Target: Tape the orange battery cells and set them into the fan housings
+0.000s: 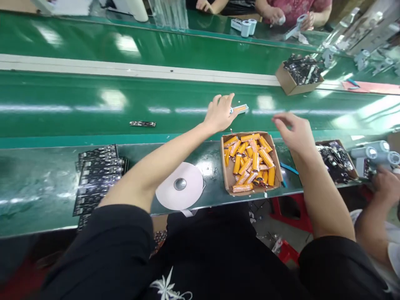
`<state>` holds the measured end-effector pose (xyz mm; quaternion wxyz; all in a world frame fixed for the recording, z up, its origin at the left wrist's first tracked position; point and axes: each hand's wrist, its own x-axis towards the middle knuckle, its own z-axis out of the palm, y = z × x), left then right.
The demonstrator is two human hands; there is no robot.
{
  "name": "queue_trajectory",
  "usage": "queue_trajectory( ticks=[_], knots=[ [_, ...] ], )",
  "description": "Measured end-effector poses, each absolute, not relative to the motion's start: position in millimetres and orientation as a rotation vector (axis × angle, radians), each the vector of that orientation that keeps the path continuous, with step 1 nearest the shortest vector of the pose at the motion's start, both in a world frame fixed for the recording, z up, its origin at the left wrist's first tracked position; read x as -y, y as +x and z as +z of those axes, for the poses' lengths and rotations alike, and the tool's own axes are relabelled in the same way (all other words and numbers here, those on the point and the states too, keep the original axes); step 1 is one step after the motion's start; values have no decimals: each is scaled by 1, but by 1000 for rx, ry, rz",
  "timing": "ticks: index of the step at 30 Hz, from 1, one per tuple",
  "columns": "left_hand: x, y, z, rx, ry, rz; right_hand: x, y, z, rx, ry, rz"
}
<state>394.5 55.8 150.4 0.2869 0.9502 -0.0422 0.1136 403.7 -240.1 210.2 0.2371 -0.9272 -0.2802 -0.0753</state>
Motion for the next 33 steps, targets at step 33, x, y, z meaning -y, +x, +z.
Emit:
queue_trajectory(
  ticks=[33],
  knots=[
    [-2,55,138,-109,1298,-628,269,103,135,887,-2112,-122]
  ],
)
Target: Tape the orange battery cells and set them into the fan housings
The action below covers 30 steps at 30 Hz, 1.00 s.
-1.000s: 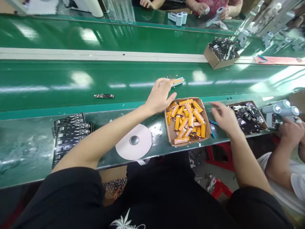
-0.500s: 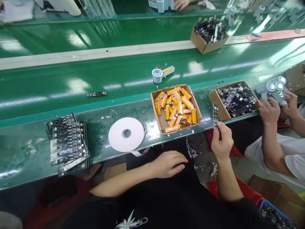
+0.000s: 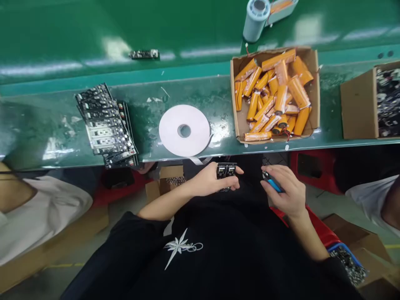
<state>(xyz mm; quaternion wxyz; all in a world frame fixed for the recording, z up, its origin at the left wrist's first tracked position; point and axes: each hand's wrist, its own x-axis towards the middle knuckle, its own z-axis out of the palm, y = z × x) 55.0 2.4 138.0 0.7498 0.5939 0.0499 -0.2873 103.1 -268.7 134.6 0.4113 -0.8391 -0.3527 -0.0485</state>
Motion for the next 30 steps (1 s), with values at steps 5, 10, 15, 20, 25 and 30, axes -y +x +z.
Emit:
queue_trajectory(
  ticks=[5,10,15,20,25,30],
  knots=[
    [-9,46,132,-7,1360,-905,253,108,141,1132,-2121,105],
    [-8,41,127,96,1438,-973,242,108,137,1322,-2090,233],
    [-13,42,127,158,1534,-990,240,110,139,1359,-2076,279],
    [-15,42,125,195,1564,-1030,240,110,140,1357,-2060,333],
    [-16,41,122,207,1527,-1015,241,110,140,1305,-2076,324],
    [-17,41,120,222,1516,-1011,243,109,139,1305,-2087,364]
  ],
)
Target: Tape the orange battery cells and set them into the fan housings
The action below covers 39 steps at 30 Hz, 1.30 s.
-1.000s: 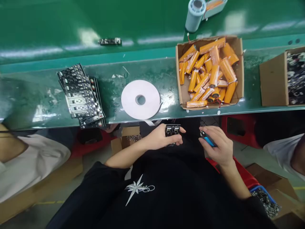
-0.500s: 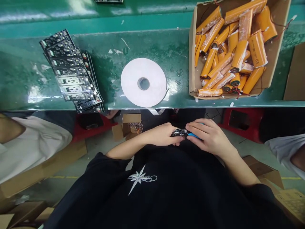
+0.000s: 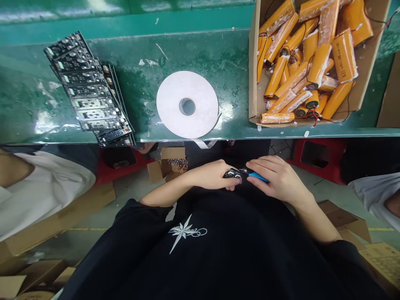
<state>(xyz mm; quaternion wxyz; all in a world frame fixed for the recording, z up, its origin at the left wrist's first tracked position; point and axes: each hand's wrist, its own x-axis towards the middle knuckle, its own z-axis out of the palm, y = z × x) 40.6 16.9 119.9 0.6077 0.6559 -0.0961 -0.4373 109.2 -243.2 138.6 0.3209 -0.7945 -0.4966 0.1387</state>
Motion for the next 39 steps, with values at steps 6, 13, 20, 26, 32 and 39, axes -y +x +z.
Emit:
queue_trajectory(
  ticks=[6,13,20,26,32,39],
  knots=[
    [-18,40,118,235,1529,-1004,244,107,137,1293,-2051,407],
    [-17,38,116,166,1449,-999,245,106,136,1305,-2077,460],
    [-18,36,115,149,1423,-986,243,106,135,1278,-2061,474],
    [-18,38,116,155,1416,-1070,245,107,133,1217,-1980,665],
    [-20,39,109,264,990,-1182,247,110,103,874,-1393,1060],
    [-18,41,101,226,829,-1232,240,92,67,524,-902,1349]
  ],
)
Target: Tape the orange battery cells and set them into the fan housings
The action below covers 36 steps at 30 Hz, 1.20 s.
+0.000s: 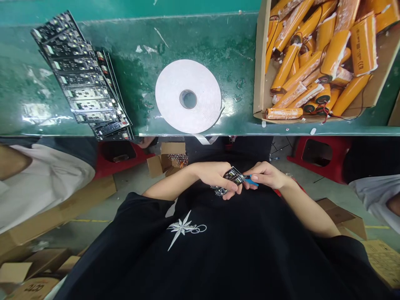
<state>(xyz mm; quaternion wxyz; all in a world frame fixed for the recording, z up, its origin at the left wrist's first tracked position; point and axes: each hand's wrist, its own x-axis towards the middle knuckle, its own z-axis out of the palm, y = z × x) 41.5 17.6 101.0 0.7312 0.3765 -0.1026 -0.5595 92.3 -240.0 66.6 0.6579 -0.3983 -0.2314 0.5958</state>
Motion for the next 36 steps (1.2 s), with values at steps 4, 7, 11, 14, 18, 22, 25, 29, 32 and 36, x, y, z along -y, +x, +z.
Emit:
queue_trajectory(
  ticks=[4,7,11,14,18,22,25,29,32,36],
  knots=[
    [-17,38,96,209,759,-1264,241,95,68,526,-916,1411],
    [-19,34,92,160,742,-1287,241,103,80,635,-1137,1334],
    [-17,27,84,103,740,-1325,238,104,99,772,-1436,1162],
    [-11,23,79,103,659,-1385,235,101,104,822,-1493,1132],
    [-4,23,79,141,583,-1400,238,101,95,801,-1435,1179],
    [-2,27,80,206,501,-1472,239,97,79,658,-1088,1352],
    [-3,28,78,253,491,-1513,236,90,70,528,-830,1446],
    [-5,26,76,200,547,-1464,248,91,62,427,-897,1360],
    [-8,27,77,152,616,-1373,284,109,58,398,-1334,1234],
    [-12,29,78,178,675,-1292,346,141,70,580,-2384,884]
  ],
)
